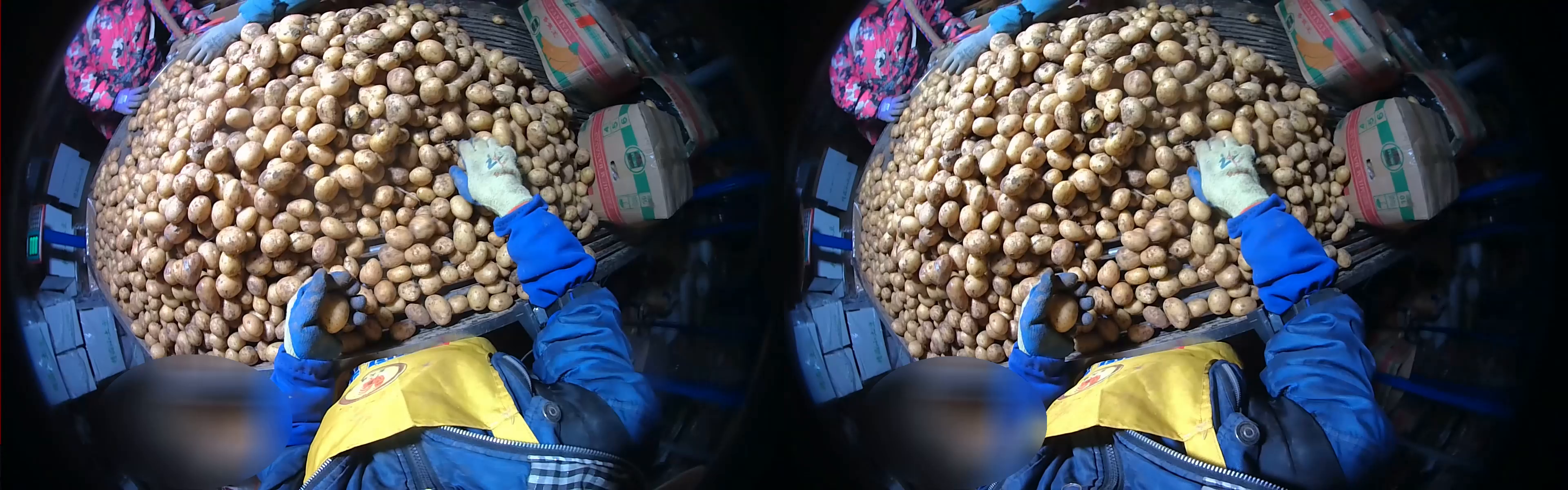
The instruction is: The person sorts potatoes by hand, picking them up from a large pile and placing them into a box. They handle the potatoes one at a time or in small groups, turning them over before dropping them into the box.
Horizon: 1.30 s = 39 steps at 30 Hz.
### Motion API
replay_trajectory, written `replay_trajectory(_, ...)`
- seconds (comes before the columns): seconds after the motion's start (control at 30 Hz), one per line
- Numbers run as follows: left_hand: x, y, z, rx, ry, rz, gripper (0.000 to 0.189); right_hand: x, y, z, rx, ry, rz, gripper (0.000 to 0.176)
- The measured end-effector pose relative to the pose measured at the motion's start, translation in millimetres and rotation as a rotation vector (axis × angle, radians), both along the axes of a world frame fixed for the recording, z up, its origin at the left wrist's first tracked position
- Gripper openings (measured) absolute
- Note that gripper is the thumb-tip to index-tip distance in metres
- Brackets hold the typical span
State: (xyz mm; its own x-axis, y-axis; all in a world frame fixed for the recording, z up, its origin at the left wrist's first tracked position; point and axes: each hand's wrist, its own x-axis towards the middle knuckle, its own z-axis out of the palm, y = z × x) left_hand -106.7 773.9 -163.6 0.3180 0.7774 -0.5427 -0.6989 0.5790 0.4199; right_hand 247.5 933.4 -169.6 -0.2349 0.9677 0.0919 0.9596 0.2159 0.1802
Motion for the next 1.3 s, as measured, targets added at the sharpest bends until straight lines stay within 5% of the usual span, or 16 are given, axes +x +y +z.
replay_trajectory(0.1, -0.7, 2.5, -3.6, 0.029, 0.002, -0.002, 0.045, 2.1, -8.8, 5.2, 0.038, -0.013, 0.099, 0.031)
replay_trajectory(0.17, 1.7, 2.4, 1.5, 0.004, -0.050, 0.053, 0.042, 6.8, -8.8, 24.5, -0.203, 0.069, 0.107, 0.032)
replay_trajectory(0.23, 1.1, 0.9, -2.8, 0.016, -0.013, 0.054, 0.042, -1.4, 1.5, 55.2, -0.338, 0.178, -0.094, 0.039)
replay_trajectory(0.3, 3.3, 0.2, -3.7, 0.010, -0.019, 0.057, 0.042, -0.2, 14.5, 73.7, -0.119, 0.374, -0.162, 0.044)
replay_trajectory(0.37, 6.3, 1.0, -3.3, 0.011, -0.020, 0.049, 0.042, 22.1, 42.1, 60.1, 0.070, 0.164, -0.111, 0.049)
replay_trajectory(0.4, 8.8, 2.0, -4.2, 0.015, -0.029, 0.052, 0.043, 13.0, 50.5, 65.2, -0.123, 0.080, -0.235, 0.052)
replay_trajectory(0.43, 10.3, 2.4, -5.7, 0.021, -0.037, 0.057, 0.043, 36.4, 64.1, 20.7, 0.024, 0.140, -0.090, 0.052)
replay_trajectory(0.57, 22.9, 7.4, 17.1, -0.067, 0.015, 0.064, 0.051, 38.9, 81.3, 38.8, -0.226, 0.407, -0.248, 0.055)
replay_trajectory(0.63, 20.1, 8.1, -6.6, -0.033, -0.030, 0.038, 0.053, 20.5, 62.2, 47.5, -0.119, 0.483, -0.276, 0.053)
replay_trajectory(0.7, 23.1, 6.8, -12.3, -0.003, -0.225, 0.025, 0.056, -13.5, 32.7, 57.0, -0.095, 0.619, -0.157, 0.054)
replay_trajectory(0.77, 26.8, 5.3, -18.3, 0.069, -0.158, -0.034, 0.063, -57.7, -5.2, 60.2, -0.346, 0.992, -0.041, 0.044)
replay_trajectory(0.83, 28.5, 2.6, -9.3, 0.032, -0.128, -0.067, 0.068, -101.6, -41.3, 66.7, -0.453, 1.033, 0.234, 0.044)
replay_trajectory(0.97, 18.5, -8.9, -17.9, 0.169, -0.328, -0.025, 0.067, -166.0, -81.6, 70.5, -0.509, 0.926, 0.468, 0.038)
replay_trajectory(1.07, -11.7, -32.7, -34.6, 0.189, -0.355, 0.101, 0.066, -176.5, -74.2, 57.1, -0.488, 1.107, 0.344, 0.034)
replay_trajectory(1.13, -31.4, -47.9, -50.2, 0.294, -0.484, 0.203, 0.065, -176.9, -60.8, 43.4, -0.392, 0.978, 0.369, 0.035)
replay_trajectory(1.3, -121.0, -107.6, -27.2, 0.215, -0.054, 0.666, 0.064, -198.3, -50.3, 14.0, -0.196, 0.546, 0.605, 0.044)
